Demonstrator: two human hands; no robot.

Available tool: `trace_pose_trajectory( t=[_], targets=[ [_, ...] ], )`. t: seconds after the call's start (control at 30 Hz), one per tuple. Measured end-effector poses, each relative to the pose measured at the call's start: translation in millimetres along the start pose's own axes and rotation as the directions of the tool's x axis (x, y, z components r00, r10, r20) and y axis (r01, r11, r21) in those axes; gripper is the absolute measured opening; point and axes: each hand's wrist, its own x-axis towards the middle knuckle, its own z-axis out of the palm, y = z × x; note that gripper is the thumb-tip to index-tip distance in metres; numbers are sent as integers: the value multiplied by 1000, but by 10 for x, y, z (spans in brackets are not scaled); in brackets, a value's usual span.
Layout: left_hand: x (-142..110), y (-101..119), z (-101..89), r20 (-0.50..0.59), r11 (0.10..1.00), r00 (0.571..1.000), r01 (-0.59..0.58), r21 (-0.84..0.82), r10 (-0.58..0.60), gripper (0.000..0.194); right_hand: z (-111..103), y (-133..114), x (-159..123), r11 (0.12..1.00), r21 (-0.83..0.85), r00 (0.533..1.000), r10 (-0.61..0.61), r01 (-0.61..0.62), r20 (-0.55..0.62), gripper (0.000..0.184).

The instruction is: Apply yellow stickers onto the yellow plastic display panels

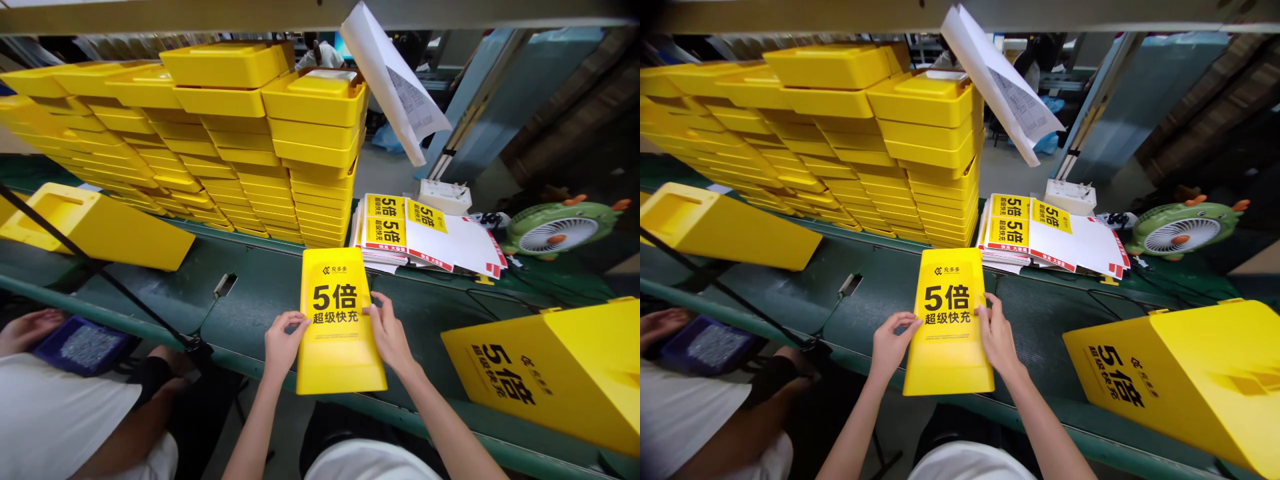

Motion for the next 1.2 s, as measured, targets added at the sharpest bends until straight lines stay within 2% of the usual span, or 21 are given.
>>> trace_pose_trajectory(
  t=[0.07, 0.13, 0.17, 0.2, 0.23, 0.27, 0.33, 0.37, 0.4, 0.57, 0.67, 0.73, 0.83, 0.93, 1.0, 1.03, 1.07, 1.1, 1.13, 1.17, 1.2],
  targets=[
    [-90, 57, 3, -67, 998, 998, 6, 57, -2, 29, -18, 15, -67, 995, -85, 998, -55, 54, -13, 53],
    [-230, 134, 73, -209, 987, 977, -5, 163, 39, 39, -27, 99, -98, 983, -141, 993, -117, 115, -3, 58],
    [-311, 177, 139, -250, 970, 961, -53, 236, 113, 40, -30, 158, -107, 983, -145, 993, -115, 114, 0, 61],
    [-390, 221, 225, -222, 937, 950, -142, 320, 220, 39, -32, 221, -115, 988, -130, 996, -84, 83, 0, 63],
    [-456, 264, 324, -113, 878, 935, -266, 398, 335, 38, -32, 281, -128, 994, -100, 999, -32, 32, 3, 64],
    [-498, 306, 432, 60, 798, 903, -406, 445, 425, 39, -29, 333, -146, 997, -67, 1000, 23, -22, 14, 65],
    [-460, 381, 637, 403, 651, 786, -615, 444, 468, 46, -10, 404, -206, 996, -24, 994, 82, -80, 74, 65],
    [-365, 412, 721, 502, 605, 743, -661, 444, 443, 49, 7, 423, -243, 997, -19, 991, 79, -77, 111, 64],
    [-214, 439, 785, 548, 574, 725, -678, 459, 417, 52, 27, 436, -282, 998, -19, 988, 68, -66, 138, 65],
    [999, 571, 899, 533, 509, 754, -655, 559, 385, 58, 117, 478, -385, 998, -17, 990, 69, -67, 125, 63],
    [1397, 667, 932, 541, 494, 735, -676, 547, 408, 64, 132, 506, -379, 998, -6, 992, 69, -69, 102, 60],
    [1285, 702, 924, 622, 457, 658, -749, 480, 425, 70, 135, 518, -379, 998, -1, 994, 70, -70, 84, 58],
    [682, 693, 789, 783, 406, 464, -864, 298, 414, 79, 137, 535, -395, 996, -31, 995, 87, -85, 53, 56],
    [31, 655, 546, 890, 468, 290, -878, 102, 351, 87, 138, 566, -405, 995, -73, 997, 73, -70, 30, 55],
    [-157, 633, 406, 931, 508, 185, -861, 0, 313, 85, 141, 584, -400, 995, -86, 998, 51, -48, 26, 55],
    [-137, 624, 362, 938, 514, 163, -858, -18, 305, 80, 143, 587, -394, 995, -91, 998, 48, -46, 26, 55],
    [-38, 616, 339, 935, 512, 187, -859, 6, 302, 76, 146, 584, -388, 994, -99, 998, 50, -47, 29, 55],
    [133, 611, 340, 918, 506, 255, -859, 71, 304, 71, 149, 575, -383, 993, -109, 998, 52, -49, 31, 55],
    [360, 609, 363, 880, 500, 356, -850, 165, 314, 67, 153, 560, -379, 992, -120, 998, 53, -50, 29, 55],
    [619, 612, 408, 815, 499, 484, -817, 289, 320, 65, 158, 541, -378, 991, -128, 998, 55, -51, 28, 55],
    [883, 621, 472, 756, 510, 567, -780, 364, 328, 66, 162, 521, -379, 990, -130, 998, 58, -55, 25, 55]
  ],
)
